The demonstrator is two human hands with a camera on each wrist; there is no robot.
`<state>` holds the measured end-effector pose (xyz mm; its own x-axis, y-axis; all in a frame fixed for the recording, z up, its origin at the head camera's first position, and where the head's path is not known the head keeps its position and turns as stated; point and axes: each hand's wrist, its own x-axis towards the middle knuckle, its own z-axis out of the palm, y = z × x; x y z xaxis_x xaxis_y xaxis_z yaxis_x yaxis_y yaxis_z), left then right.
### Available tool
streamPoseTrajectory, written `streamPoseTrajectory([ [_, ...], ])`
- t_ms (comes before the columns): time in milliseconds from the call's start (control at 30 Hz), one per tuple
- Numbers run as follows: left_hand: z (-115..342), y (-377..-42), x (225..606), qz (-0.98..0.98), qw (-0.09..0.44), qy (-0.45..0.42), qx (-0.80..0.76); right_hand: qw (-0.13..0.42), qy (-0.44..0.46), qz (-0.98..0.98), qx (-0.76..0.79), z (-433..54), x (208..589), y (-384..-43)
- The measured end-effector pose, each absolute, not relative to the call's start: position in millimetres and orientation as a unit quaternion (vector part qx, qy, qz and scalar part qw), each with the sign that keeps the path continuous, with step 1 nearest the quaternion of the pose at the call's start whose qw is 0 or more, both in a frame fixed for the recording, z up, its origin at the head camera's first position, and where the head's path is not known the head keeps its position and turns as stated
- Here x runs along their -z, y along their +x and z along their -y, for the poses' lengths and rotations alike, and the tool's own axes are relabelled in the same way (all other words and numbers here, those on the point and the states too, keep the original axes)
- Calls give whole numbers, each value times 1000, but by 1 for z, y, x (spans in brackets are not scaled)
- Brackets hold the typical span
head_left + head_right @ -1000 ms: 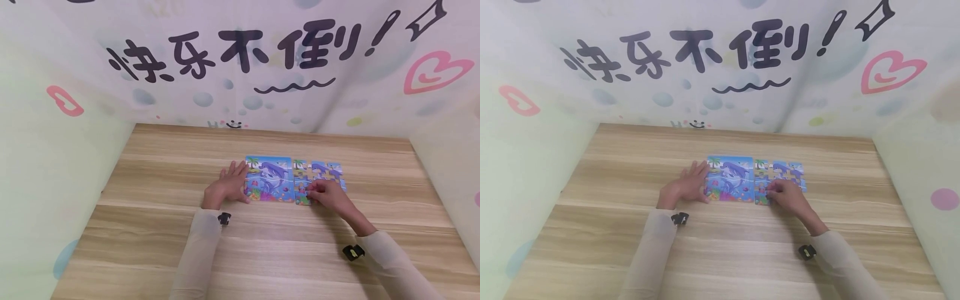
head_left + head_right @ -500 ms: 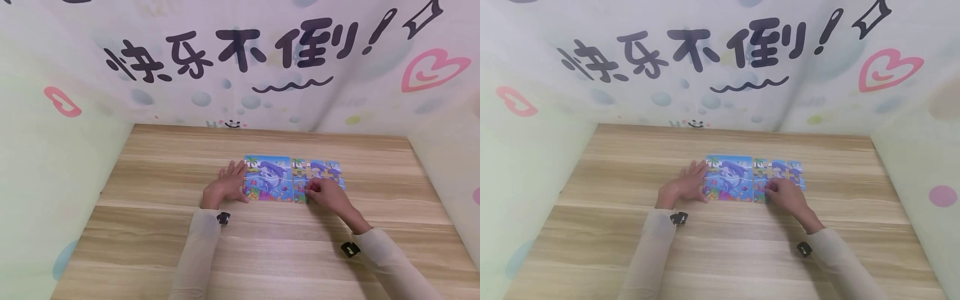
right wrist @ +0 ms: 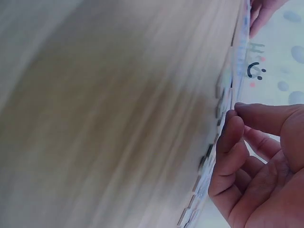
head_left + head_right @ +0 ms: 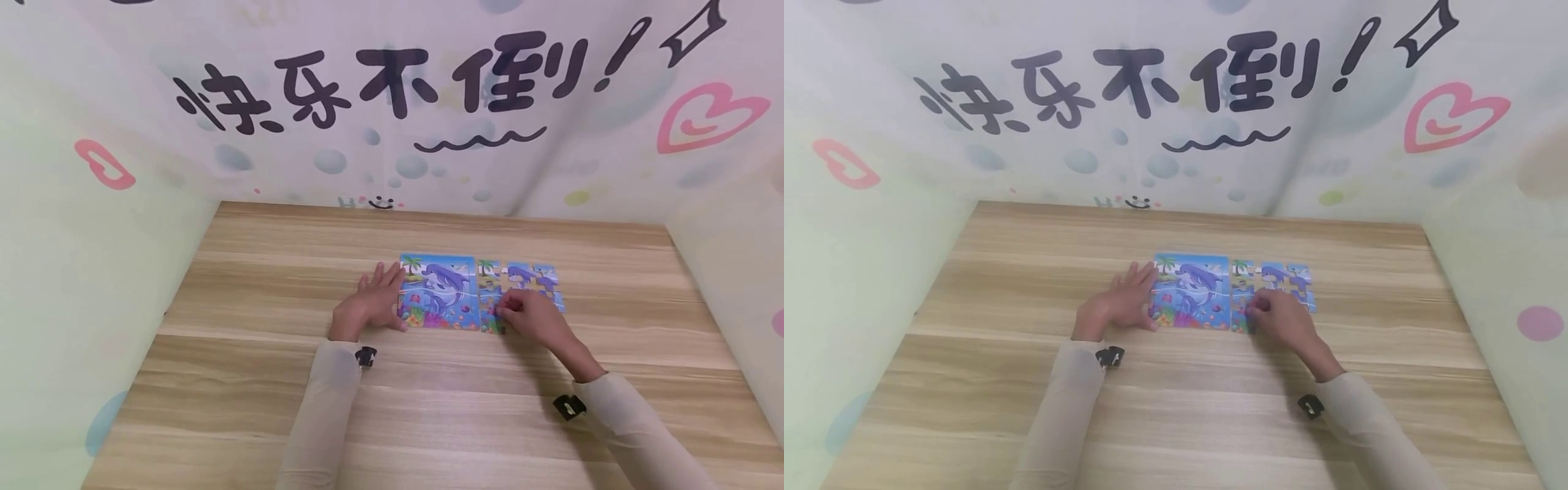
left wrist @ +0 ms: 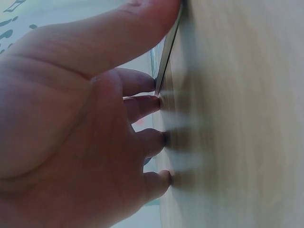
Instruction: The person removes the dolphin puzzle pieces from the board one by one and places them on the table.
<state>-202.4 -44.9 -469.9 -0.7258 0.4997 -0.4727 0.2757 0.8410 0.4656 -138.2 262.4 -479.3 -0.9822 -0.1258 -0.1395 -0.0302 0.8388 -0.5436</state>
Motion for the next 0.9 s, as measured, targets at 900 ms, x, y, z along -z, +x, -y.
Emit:
streamPoseTrajectory([
  [900, 45, -204, 469, -908, 310, 217, -179, 141, -95, -944, 284, -187, 478, -156],
])
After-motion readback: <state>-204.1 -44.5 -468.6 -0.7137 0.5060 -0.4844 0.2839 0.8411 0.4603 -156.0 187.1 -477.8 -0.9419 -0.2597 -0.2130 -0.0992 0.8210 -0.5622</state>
